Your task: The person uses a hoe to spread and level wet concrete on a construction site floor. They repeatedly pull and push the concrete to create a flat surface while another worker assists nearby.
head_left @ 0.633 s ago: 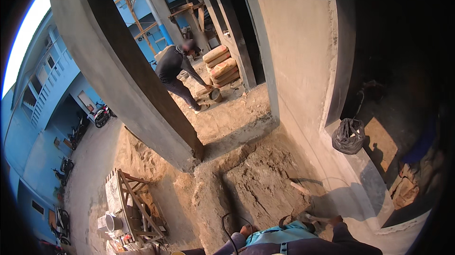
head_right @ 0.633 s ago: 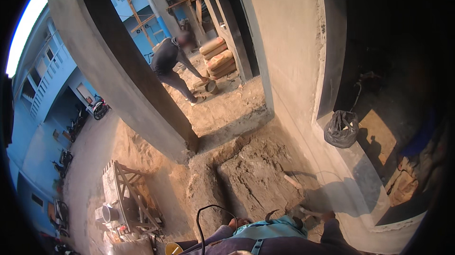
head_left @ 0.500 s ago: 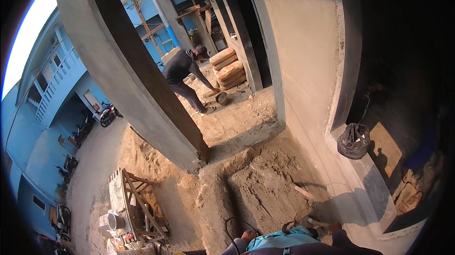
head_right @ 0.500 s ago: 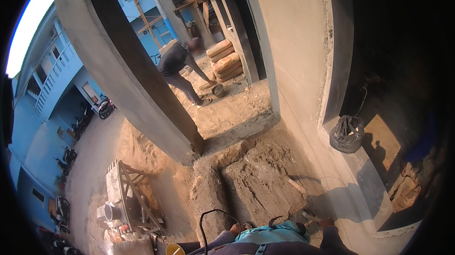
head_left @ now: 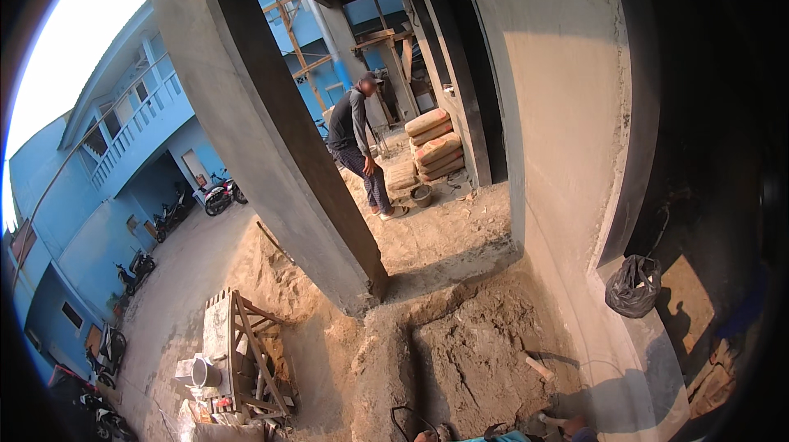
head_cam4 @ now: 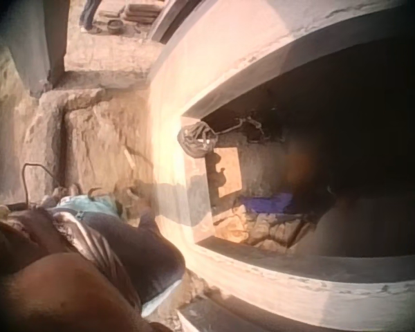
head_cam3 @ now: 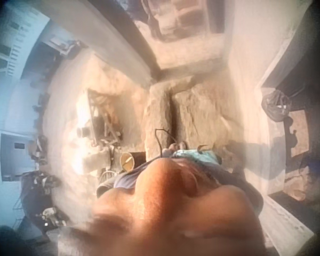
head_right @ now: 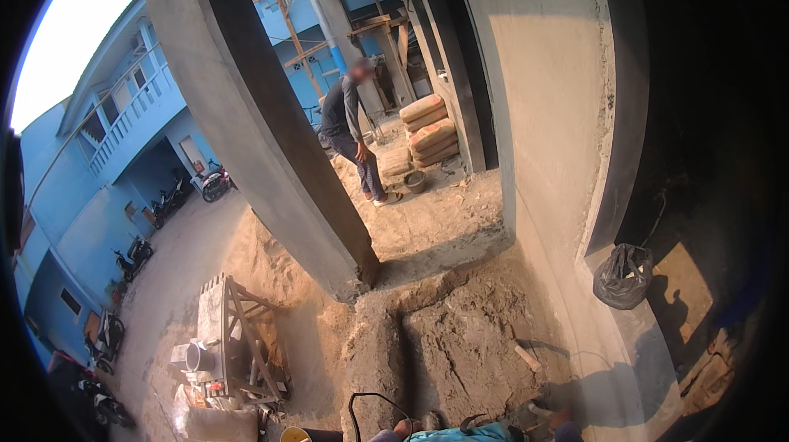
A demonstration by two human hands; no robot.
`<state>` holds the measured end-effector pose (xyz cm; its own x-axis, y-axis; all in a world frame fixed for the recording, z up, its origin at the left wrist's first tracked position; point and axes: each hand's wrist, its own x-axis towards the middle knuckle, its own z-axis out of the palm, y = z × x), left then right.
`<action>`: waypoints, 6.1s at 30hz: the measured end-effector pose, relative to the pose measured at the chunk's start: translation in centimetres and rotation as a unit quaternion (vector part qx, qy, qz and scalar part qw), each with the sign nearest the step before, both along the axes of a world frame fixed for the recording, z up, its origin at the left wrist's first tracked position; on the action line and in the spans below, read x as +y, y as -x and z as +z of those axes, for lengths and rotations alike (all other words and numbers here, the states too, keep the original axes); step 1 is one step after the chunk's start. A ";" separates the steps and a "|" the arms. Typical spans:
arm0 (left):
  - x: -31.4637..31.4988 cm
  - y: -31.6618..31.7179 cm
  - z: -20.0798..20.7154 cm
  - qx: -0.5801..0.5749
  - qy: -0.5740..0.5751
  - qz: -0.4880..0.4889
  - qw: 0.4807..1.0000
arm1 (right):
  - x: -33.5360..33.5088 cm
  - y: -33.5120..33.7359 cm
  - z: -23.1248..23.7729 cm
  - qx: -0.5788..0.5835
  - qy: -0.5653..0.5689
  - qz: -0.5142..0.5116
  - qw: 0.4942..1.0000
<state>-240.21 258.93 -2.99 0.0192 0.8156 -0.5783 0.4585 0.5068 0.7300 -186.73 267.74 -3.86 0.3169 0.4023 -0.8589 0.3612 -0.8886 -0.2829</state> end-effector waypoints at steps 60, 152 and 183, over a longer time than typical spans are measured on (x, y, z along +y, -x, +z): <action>7.5 26.9 -1.3 -0.307 0.059 0.271 0.910 | -14.4 28.4 23.2 0.090 -0.060 -0.187 0.976; -44.0 -23.3 -12.6 -0.230 0.644 0.149 0.714 | -81.9 22.6 9.4 -0.170 0.091 -0.007 0.981; -56.1 -37.5 -27.5 -0.144 0.571 0.078 0.804 | -97.1 6.0 -7.9 -0.060 0.050 -0.077 0.994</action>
